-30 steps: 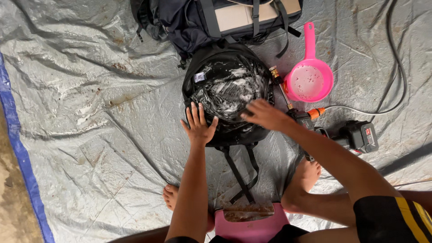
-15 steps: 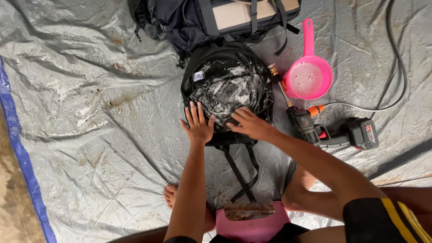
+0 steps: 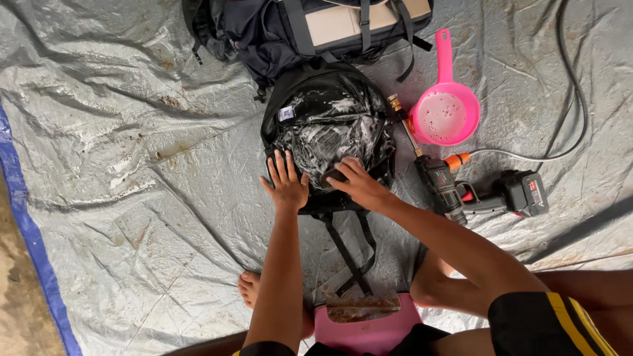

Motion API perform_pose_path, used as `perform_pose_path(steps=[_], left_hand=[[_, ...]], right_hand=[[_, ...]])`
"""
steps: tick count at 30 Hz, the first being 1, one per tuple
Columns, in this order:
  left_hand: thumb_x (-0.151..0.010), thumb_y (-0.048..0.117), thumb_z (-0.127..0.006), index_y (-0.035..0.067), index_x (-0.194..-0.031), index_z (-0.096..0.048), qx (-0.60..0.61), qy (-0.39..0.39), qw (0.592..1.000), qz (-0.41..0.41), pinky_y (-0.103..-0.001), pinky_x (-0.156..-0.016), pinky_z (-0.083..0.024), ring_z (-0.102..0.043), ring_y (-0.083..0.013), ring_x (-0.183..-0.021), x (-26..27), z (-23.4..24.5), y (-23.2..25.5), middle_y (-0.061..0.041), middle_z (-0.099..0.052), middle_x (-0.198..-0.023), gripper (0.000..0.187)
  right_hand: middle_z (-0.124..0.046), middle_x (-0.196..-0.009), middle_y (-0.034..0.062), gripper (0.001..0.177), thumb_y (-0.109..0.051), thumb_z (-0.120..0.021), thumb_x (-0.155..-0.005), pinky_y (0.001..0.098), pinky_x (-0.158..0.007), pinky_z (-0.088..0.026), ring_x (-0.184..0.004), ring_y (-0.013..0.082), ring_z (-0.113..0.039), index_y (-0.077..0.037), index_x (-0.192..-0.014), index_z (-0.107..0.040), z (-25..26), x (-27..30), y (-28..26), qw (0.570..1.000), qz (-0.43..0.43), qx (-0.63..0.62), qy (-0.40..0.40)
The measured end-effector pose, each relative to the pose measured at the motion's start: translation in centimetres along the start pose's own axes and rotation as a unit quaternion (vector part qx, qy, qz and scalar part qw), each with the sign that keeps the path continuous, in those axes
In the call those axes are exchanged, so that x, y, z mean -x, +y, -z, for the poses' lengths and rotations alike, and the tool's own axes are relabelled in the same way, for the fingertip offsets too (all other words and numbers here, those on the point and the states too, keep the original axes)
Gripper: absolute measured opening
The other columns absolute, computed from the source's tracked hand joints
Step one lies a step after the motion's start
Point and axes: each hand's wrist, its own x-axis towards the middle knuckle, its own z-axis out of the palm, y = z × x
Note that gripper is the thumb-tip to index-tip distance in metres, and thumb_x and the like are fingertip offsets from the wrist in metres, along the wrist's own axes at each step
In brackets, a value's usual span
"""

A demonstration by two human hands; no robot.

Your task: The person scrubs a black backpack with a brush and soapy water on a tarp-covered floor. They repeatedly dip the brush into a pink scoop containing soapy water and scrub the backpack's surface.

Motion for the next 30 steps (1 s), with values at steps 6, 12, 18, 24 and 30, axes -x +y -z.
perform_pose_path(steps=[6, 12, 18, 24, 30], left_hand=[[-0.117, 0.072, -0.013, 0.024, -0.179, 0.02, -0.002, 0.018, 1.0, 0.006, -0.077, -0.131, -0.001, 0.022, -0.037, -0.17, -0.4, -0.6, 0.1, -0.009, 0.03, -0.184, 0.085], [-0.117, 0.071, -0.013, 0.023, -0.178, 0.021, -0.005, 0.009, 1.0, 0.0, -0.077, -0.13, -0.001, 0.023, -0.0382, -0.169, -0.5, -0.5, 0.0, -0.01, 0.031, -0.184, 0.085], [-0.116, 0.073, -0.012, 0.022, -0.178, 0.021, -0.004, -0.011, 1.0, -0.004, -0.078, -0.13, -0.001, 0.024, -0.0385, -0.169, -0.8, -0.4, -0.3, -0.01, 0.032, -0.183, 0.087], [-0.116, 0.074, -0.011, 0.022, -0.178, 0.02, -0.009, -0.005, 1.0, -0.005, -0.078, -0.13, -0.001, 0.024, -0.039, -0.169, -0.6, -0.1, -0.1, -0.01, 0.032, -0.183, 0.087], [-0.118, 0.066, -0.017, 0.024, -0.178, 0.022, -0.014, -0.004, 1.0, -0.008, -0.078, -0.13, 0.001, 0.025, -0.0376, -0.169, -0.5, 0.0, -0.2, -0.009, 0.032, -0.184, 0.083]], right_hand=[[-0.064, -0.122, 0.0235, 0.028, -0.02, -0.053, -0.113, 0.0631, -0.09, -0.045, -0.108, 0.0466, -0.061, -0.023, -0.136, -0.069, 7.0, -3.0, 6.4, 0.892, 0.099, 0.437, -0.056], [-0.042, -0.148, 0.0257, 0.063, -0.051, -0.059, -0.117, 0.0503, -0.101, -0.057, -0.14, 0.0429, -0.048, -0.004, -0.159, -0.05, 3.2, -2.6, 1.9, 0.883, -0.446, -0.13, -0.061], [-0.065, -0.137, 0.0227, 0.042, -0.015, -0.065, -0.107, 0.0601, -0.102, -0.048, -0.129, 0.0458, -0.061, -0.029, -0.146, -0.065, 2.8, -1.3, 3.0, 0.936, 0.119, 0.31, -0.116], [-0.051, -0.134, 0.0222, 0.091, 0.001, -0.086, -0.073, 0.0603, -0.097, -0.049, -0.121, 0.0457, -0.051, -0.024, -0.155, -0.057, 6.4, -3.8, 7.1, 0.897, -0.081, 0.427, -0.081], [-0.048, -0.139, 0.0282, 0.092, 0.013, -0.074, -0.089, 0.0638, -0.1, -0.041, -0.127, 0.0517, -0.048, -0.022, -0.169, -0.048, -0.5, -2.5, 1.0, 0.958, -0.098, 0.261, -0.072]])
